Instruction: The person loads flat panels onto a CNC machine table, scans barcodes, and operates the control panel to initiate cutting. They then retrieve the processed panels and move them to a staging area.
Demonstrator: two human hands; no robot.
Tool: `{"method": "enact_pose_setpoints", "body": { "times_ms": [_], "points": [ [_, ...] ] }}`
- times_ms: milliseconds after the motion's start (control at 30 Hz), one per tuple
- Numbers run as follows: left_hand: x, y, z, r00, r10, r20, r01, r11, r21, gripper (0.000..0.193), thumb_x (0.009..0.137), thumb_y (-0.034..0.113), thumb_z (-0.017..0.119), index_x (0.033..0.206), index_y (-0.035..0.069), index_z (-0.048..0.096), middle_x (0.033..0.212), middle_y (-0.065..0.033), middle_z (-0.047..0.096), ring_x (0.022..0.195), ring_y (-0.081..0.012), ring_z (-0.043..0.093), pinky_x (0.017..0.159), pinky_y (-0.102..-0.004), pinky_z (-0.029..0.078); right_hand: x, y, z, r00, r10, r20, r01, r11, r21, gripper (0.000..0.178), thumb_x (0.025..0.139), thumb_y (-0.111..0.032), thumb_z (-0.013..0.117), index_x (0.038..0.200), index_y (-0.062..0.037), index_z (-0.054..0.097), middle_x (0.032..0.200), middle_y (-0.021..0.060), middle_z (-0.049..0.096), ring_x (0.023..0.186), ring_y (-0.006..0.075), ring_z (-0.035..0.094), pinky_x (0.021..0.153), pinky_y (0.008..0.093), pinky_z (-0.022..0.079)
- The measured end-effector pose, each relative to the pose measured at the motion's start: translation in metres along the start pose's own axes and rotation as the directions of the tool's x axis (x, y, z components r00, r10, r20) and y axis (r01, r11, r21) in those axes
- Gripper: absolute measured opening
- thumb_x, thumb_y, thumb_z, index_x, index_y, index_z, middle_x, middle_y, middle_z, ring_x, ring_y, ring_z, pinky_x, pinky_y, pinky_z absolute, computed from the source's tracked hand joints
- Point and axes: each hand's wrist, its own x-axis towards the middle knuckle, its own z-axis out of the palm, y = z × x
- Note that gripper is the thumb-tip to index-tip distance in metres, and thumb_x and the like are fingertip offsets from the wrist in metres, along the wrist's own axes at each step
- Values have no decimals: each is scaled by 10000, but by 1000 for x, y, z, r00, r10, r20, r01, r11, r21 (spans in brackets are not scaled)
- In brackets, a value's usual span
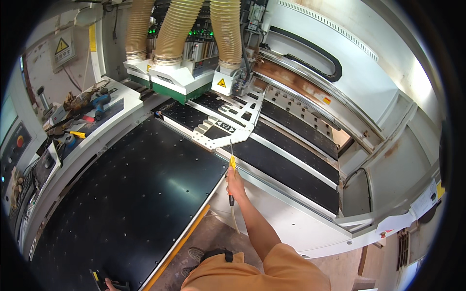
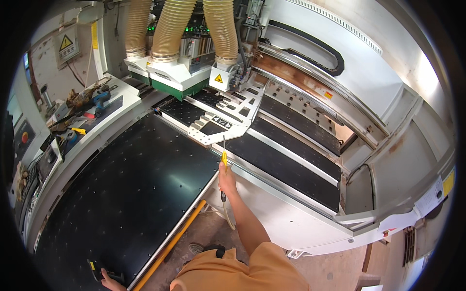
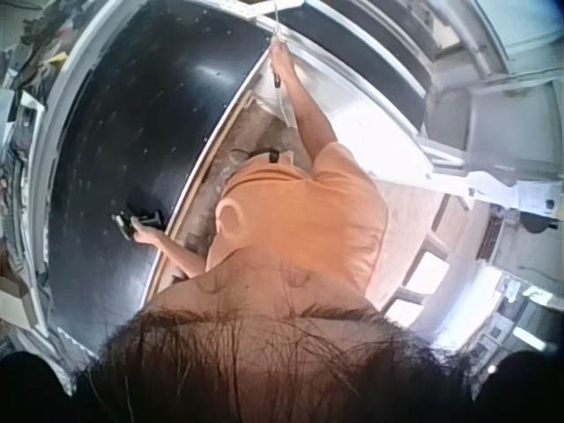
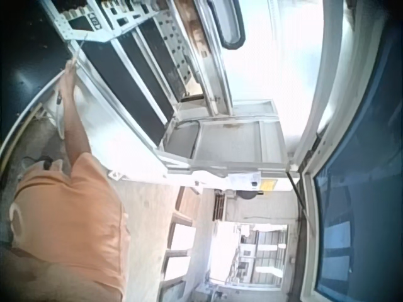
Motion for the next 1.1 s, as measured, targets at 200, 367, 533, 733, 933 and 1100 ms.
{"method": "enact_pose_setpoints", "body": {
  "times_ms": [200,367,533,733,933,1100],
  "points": [
    [-4,0,3,1000,-7,-13,7,1000,-28,325,887,182,753,961,-127,684,832,-125,680,690,-190,598,613,-335,511,41,-48,28,992,-98,-77,78,970,-230,712,1026,-603,371,1037,85,555,794,253,665,572,357,661,499,451,522],
    [0,-1,2,995,-98,-19,100,988,122,402,930,317,700,800,-56,626,699,-85,613,624,-156,552,593,-324,445,76,-83,40,998,-35,-52,21,971,-239,729,1017,-620,384,1053,86,565,797,229,676,591,327,682,532,418,546],
    [5,-13,-1,996,-82,-44,89,977,195,527,958,393,678,688,-52,596,605,-73,575,545,-145,520,534,-333,405,109,-108,49,994,-55,-98,29,967,-254,752,1007,-632,389,1105,88,584,846,235,696,648,320,704,625,431,558],
    [6,-19,-2,998,-62,-30,67,978,195,533,961,381,674,665,-55,594,571,-60,560,518,-142,510,516,-331,397,127,-112,59,995,-29,-93,4,965,-261,746,1007,-624,402,1131,88,587,883,235,690,672,317,696,636,427,551],
    [4,-11,7,997,-58,-45,65,978,197,502,969,353,658,676,-50,595,572,-66,563,517,-140,515,508,-328,395,136,-106,67,996,-21,-92,-10,948,-318,788,1000,-644,376,1181,98,571,956,282,701,773,354,727,723,449,567],
    [-1,2,13,995,-86,-40,92,979,183,469,969,333,657,697,-43,591,585,-69,568,518,-136,516,508,-324,396,144,-98,74,997,-10,-71,-14,944,-330,779,1003,-639,364,1193,91,557,962,289,703,836,373,726,789,460,558]
  ]
}}
